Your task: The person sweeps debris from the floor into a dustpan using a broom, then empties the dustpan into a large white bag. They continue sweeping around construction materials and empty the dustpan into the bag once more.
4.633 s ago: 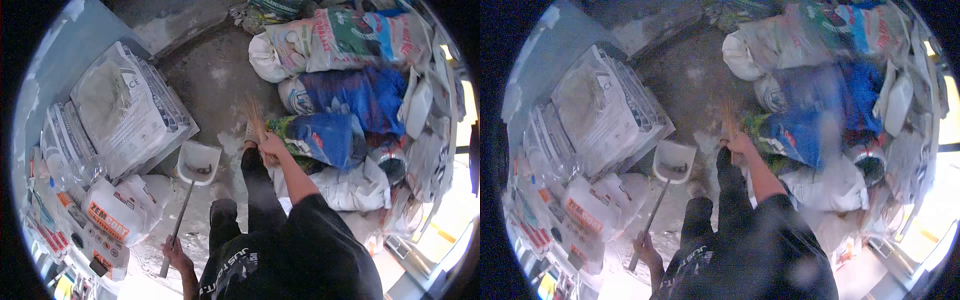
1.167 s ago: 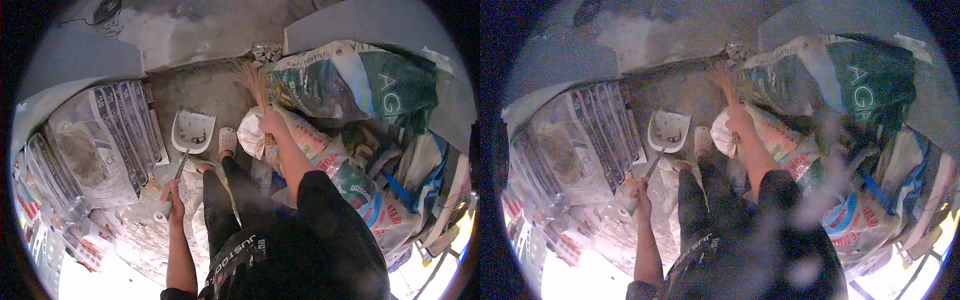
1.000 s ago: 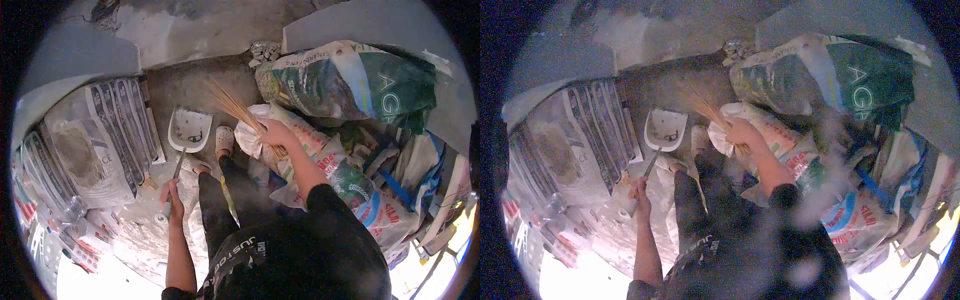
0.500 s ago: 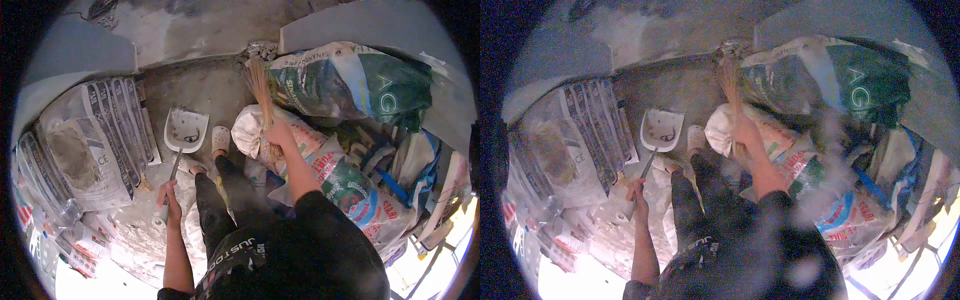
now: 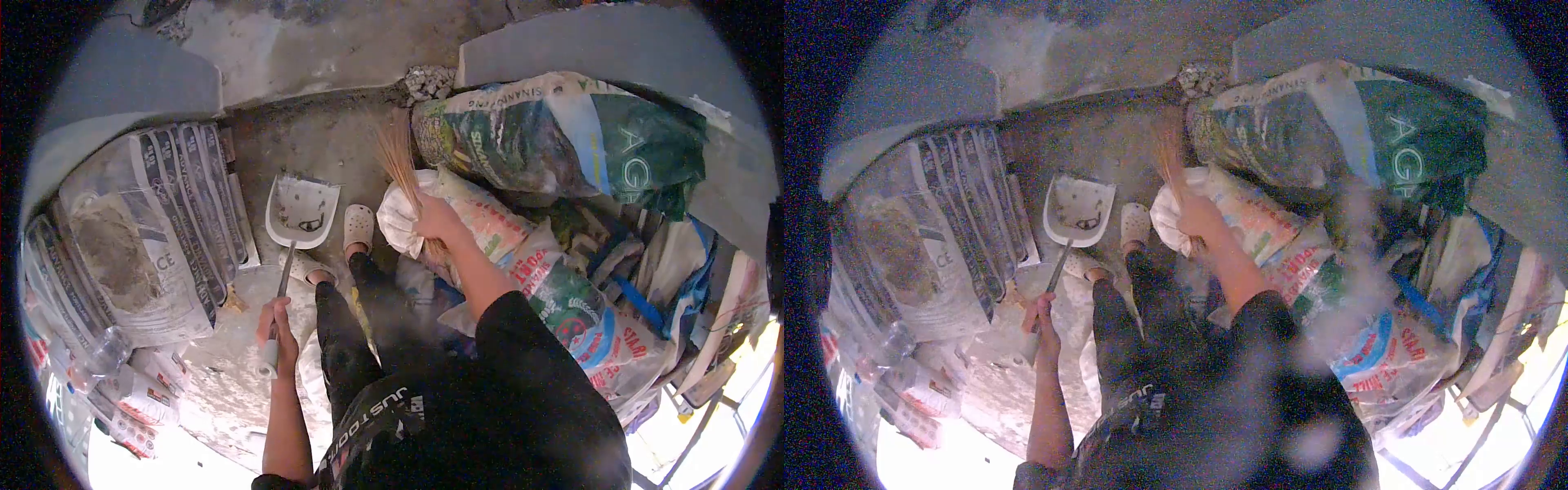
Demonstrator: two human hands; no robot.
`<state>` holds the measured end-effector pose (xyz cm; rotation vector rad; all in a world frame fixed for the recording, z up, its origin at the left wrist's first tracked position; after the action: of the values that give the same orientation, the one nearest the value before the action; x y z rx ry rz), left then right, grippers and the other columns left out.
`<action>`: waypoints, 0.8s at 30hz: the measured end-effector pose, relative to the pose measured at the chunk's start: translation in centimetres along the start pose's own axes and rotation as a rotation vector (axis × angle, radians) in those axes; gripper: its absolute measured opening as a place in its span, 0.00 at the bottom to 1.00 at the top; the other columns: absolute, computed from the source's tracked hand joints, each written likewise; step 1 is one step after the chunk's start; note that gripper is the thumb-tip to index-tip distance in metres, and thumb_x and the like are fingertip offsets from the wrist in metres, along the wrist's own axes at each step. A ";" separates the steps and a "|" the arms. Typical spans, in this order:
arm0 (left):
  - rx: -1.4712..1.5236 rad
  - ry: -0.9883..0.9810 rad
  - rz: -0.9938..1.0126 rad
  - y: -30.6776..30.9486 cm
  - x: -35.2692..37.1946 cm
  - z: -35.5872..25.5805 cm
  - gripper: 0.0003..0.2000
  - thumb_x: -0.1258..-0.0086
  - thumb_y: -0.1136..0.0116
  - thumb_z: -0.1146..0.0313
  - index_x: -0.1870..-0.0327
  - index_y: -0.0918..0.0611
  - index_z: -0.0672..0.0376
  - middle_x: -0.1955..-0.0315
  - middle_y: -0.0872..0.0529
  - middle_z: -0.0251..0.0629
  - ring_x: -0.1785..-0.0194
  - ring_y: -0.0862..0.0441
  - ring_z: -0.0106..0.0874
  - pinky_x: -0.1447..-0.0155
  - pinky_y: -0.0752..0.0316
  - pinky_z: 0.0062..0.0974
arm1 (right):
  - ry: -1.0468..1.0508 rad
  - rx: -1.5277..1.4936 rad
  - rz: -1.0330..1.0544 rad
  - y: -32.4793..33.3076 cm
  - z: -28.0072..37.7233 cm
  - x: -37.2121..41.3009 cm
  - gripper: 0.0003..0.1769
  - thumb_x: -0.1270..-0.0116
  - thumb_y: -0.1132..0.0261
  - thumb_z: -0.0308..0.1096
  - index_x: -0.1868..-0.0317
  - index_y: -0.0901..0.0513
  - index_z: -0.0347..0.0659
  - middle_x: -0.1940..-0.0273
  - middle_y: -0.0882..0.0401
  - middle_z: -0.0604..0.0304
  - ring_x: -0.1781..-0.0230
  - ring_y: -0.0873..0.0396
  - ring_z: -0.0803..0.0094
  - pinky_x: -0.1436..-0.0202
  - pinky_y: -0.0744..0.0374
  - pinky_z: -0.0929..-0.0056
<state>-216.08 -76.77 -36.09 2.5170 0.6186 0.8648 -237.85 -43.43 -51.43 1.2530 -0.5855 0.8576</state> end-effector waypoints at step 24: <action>-0.030 0.001 -0.002 -0.6 0.0 -0.8 0.16 0.21 0.56 0.61 0.58 0.18 0.64 0.66 0.16 0.42 0.62 0.21 0.31 0.54 0.27 0.28 | -0.043 -0.055 0.005 4.3 -0.6 0.5 0.39 0.52 0.36 0.35 0.33 0.29 0.49 0.56 0.18 0.40 0.53 0.20 0.44 0.49 0.22 0.52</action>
<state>-216.82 -76.08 -35.81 2.4887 0.6034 0.8684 -241.12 -42.43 -48.70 1.2223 -0.6428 0.8155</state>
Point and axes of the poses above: each hand's wrist, its own x-axis away from the middle knuckle, its own y-axis out of the back of the hand, z = x × y, the point moved 7 cm from there along -x, towards the middle knuckle
